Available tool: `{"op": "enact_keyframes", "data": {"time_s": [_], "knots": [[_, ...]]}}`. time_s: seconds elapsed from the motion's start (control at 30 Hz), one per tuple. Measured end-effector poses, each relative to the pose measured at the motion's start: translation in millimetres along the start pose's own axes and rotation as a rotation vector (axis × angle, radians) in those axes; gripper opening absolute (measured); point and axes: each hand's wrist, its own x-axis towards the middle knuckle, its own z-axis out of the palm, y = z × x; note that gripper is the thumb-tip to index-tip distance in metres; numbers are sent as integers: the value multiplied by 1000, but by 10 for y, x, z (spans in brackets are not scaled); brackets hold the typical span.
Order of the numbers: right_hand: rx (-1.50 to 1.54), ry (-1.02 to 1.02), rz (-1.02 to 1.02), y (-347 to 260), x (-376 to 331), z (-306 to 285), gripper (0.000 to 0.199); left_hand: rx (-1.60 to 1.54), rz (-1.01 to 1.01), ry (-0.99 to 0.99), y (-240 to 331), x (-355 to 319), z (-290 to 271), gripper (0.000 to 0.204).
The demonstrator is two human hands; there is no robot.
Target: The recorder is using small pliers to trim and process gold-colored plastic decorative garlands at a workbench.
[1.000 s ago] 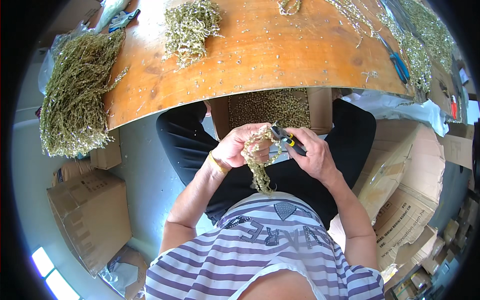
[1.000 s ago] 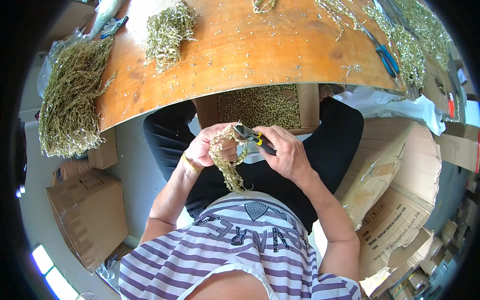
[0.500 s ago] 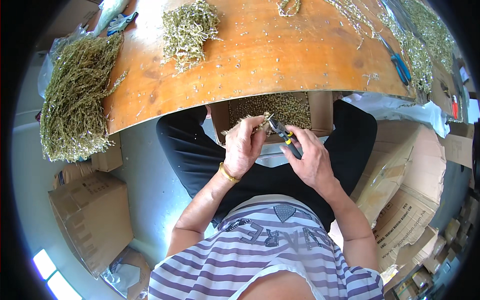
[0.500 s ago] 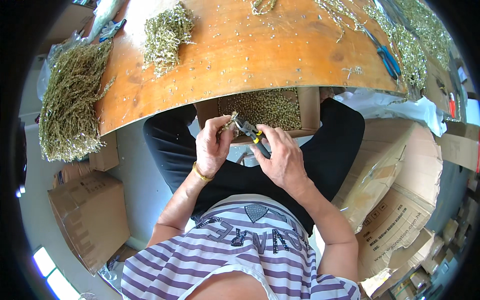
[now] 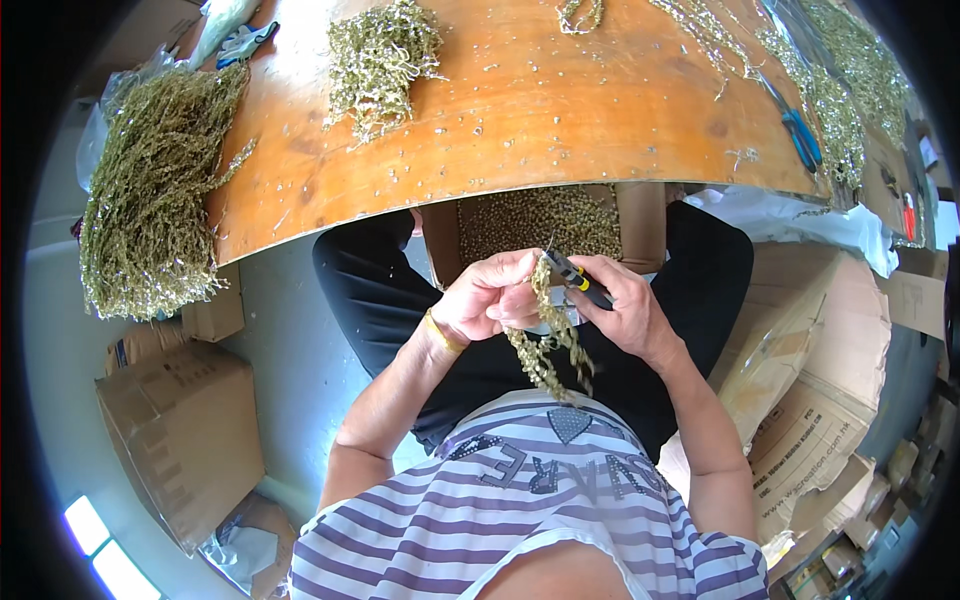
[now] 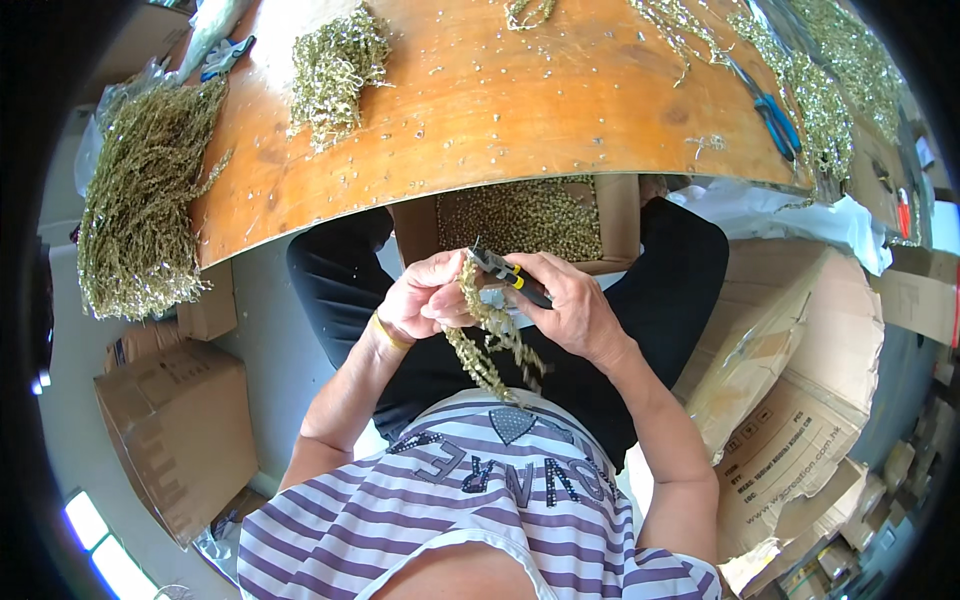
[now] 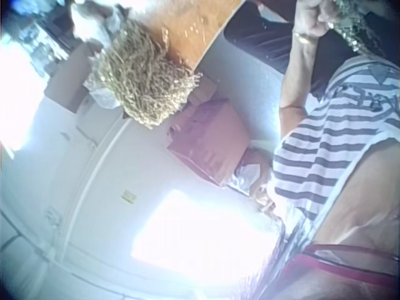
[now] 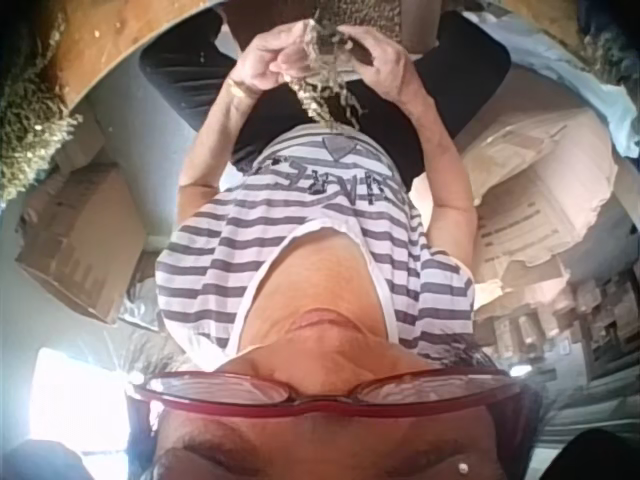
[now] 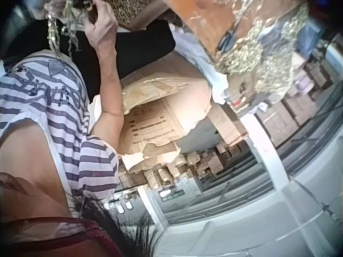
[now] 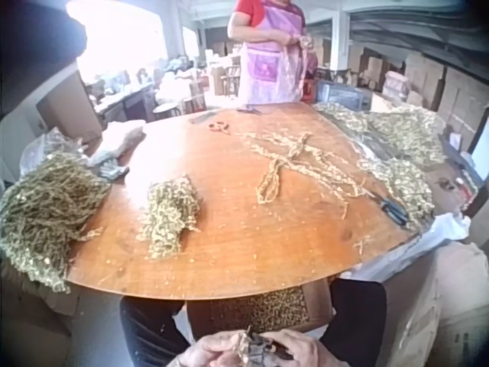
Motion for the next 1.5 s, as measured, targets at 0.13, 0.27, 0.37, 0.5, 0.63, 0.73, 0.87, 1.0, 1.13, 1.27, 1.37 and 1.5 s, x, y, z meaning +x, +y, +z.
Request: {"op": "enact_keyframes", "data": {"time_s": [0.13,0.27,0.37,0.5,0.63,0.73,0.87,1.0,1.13,1.27,1.37,1.5], "knots": [[-8,7,59,-22,-13,-23,35,486,199,416,-11,-5,126,16],[-88,-82,199,-154,5,-109,36,809,404,497,-74,-8,51,10],[-131,-63,161,-121,2,-109,37,758,421,513,-135,26,28,10],[-190,-7,62,-50,-4,-85,36,664,407,524,-127,29,27,10],[-201,-16,60,-42,-7,-88,34,672,394,537,-138,22,33,11],[-199,11,60,-32,-24,-53,32,661,392,541,-145,20,24,11],[-175,39,71,-20,-51,-28,32,776,430,558,-130,40,70,13],[-217,63,18,-21,-55,-26,33,1111,514,485,30,18,14,13],[-241,45,24,-37,-41,-38,36,1073,467,437,94,49,42,9],[-193,54,61,-61,-28,-8,35,972,563,372,60,88,15,4],[-96,145,123,-47,-32,63,31,1258,773,350,49,121,27,5],[79,131,196,-123,-3,86,28,1679,1084,411,10,121,119,11]]}}
